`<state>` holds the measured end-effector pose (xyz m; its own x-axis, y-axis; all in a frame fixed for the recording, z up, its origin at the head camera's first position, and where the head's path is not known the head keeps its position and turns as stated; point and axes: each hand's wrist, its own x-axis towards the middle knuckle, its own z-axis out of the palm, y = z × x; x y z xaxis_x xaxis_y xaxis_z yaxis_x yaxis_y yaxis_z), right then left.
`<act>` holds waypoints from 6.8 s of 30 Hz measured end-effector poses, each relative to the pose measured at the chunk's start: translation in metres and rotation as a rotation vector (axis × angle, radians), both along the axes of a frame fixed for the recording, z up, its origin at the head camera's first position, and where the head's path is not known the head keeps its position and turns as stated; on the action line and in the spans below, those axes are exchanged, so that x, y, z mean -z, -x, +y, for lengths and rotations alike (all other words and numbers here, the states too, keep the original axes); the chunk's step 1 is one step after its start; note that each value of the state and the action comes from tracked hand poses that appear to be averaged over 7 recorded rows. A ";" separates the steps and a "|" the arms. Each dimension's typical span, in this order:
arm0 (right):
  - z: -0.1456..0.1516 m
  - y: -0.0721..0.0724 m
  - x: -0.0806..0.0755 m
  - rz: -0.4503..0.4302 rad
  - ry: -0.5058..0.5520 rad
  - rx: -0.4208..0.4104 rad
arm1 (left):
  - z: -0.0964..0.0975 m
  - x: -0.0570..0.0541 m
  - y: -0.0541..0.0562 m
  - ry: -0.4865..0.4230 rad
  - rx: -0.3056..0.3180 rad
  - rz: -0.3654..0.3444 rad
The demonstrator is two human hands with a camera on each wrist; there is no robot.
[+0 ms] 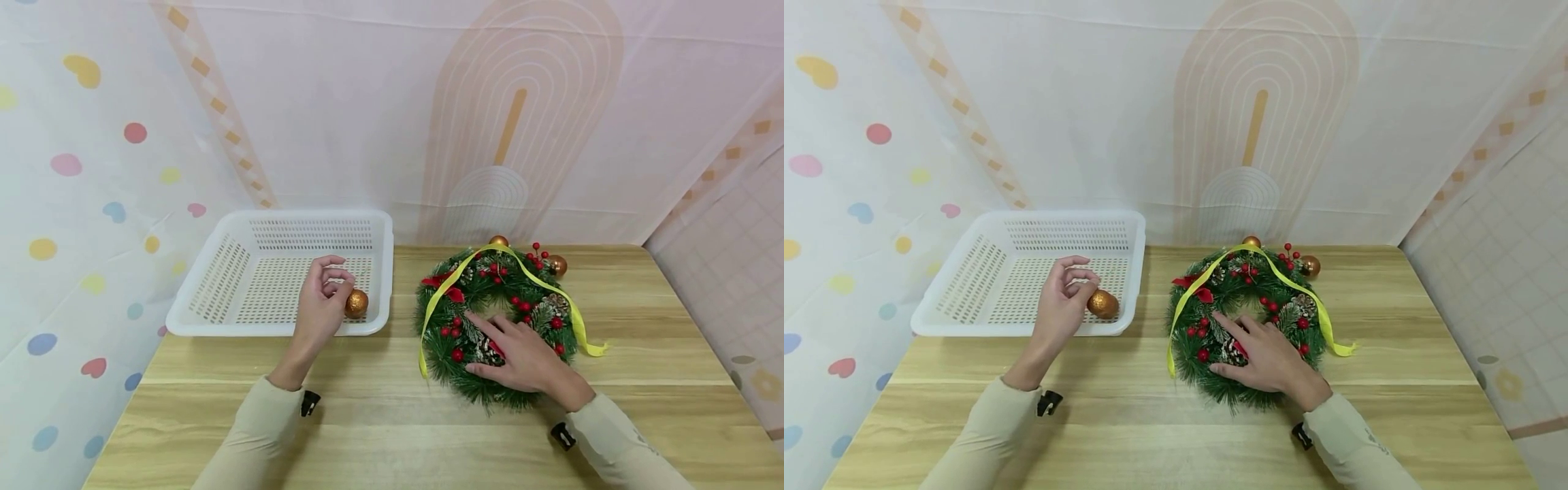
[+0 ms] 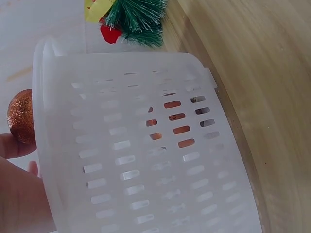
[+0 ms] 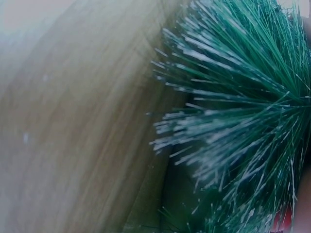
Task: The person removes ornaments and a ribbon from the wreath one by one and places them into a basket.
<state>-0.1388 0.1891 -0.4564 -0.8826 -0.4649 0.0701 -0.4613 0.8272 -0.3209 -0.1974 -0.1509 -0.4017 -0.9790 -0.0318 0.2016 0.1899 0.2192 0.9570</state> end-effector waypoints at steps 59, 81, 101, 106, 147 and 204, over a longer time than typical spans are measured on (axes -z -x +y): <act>0.000 0.000 0.003 0.057 -0.011 -0.049 | 0.033 0.011 0.006 0.921 0.180 -0.079; 0.003 -0.007 -0.020 0.201 -0.103 -0.144 | 0.029 0.009 0.024 1.001 0.299 -0.098; -0.097 0.019 -0.017 -0.027 -0.043 0.536 | 0.028 0.010 0.025 0.978 0.296 -0.108; -0.100 0.022 -0.012 -0.048 -0.125 0.547 | 0.028 0.011 0.026 0.984 0.289 -0.107; -0.061 -0.005 -0.003 0.136 -0.241 0.034 | 0.028 0.012 0.023 0.961 0.296 -0.100; -0.129 0.026 -0.005 -0.138 -0.025 0.627 | 0.028 0.009 0.026 0.964 0.308 -0.109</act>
<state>-0.1648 0.0600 -0.4511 -0.9876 0.1419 -0.0677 0.1562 0.9345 -0.3199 -0.2238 -0.1232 -0.4107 -0.9317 0.3536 -0.0830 0.2906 0.8627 0.4138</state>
